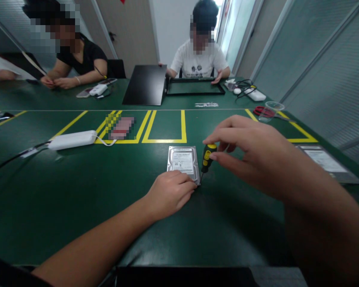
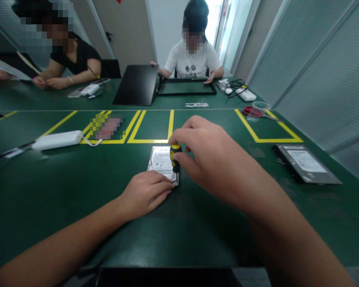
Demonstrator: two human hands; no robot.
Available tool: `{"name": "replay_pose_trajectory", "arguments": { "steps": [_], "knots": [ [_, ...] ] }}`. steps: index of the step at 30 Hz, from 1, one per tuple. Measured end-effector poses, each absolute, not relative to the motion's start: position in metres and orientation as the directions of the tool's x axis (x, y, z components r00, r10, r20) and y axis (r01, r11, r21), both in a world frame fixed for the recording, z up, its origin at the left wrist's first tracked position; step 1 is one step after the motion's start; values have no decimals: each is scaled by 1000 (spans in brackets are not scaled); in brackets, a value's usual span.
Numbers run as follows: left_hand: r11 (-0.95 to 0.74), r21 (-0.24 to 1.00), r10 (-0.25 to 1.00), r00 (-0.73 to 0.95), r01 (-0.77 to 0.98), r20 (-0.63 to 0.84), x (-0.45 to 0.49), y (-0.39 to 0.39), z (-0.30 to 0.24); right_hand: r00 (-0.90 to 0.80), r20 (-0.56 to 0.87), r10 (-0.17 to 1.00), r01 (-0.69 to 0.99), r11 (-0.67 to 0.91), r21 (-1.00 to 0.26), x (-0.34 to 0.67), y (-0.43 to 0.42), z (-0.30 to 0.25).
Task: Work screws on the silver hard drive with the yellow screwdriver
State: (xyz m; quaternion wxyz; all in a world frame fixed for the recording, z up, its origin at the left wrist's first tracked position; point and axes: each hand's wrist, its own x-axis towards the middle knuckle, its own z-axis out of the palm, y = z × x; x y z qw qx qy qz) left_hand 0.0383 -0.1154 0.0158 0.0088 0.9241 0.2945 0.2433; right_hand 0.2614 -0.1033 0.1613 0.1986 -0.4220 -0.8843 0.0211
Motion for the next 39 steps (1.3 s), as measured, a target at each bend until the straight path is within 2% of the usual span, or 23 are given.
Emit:
{"name": "replay_pose_trajectory", "arguments": {
  "steps": [7, 9, 15, 19, 22, 27, 36, 39],
  "knots": [
    [-827, 166, 548, 706, 537, 450, 39, -115, 16, -636, 225, 738, 697, 675, -243, 265, -104, 161],
    [-827, 165, 548, 706, 537, 448, 39, -115, 16, -628, 226, 744, 702, 668, -249, 261, -104, 161],
    [-826, 162, 550, 707, 540, 445, 38, -115, 15, -542, 284, 791, 798, 590, -121, 248, -106, 157],
    [-825, 168, 553, 708, 540, 440, 38, -115, 14, -519, 309, 797, 815, 570, -102, 249, -108, 155],
    [-826, 165, 551, 707, 540, 443, 39, -115, 15, -519, 306, 798, 818, 568, -96, 254, -108, 156],
    [-830, 160, 544, 711, 535, 446, 41, -115, 18, -609, 264, 748, 756, 648, -93, 261, -105, 157],
    [-845, 139, 521, 736, 516, 433, 40, -113, 16, -608, 209, 766, 755, 639, -145, 262, -108, 160],
    [-846, 147, 520, 735, 512, 435, 40, -112, 16, -584, 218, 782, 778, 616, -124, 257, -107, 160]
  ]
}}
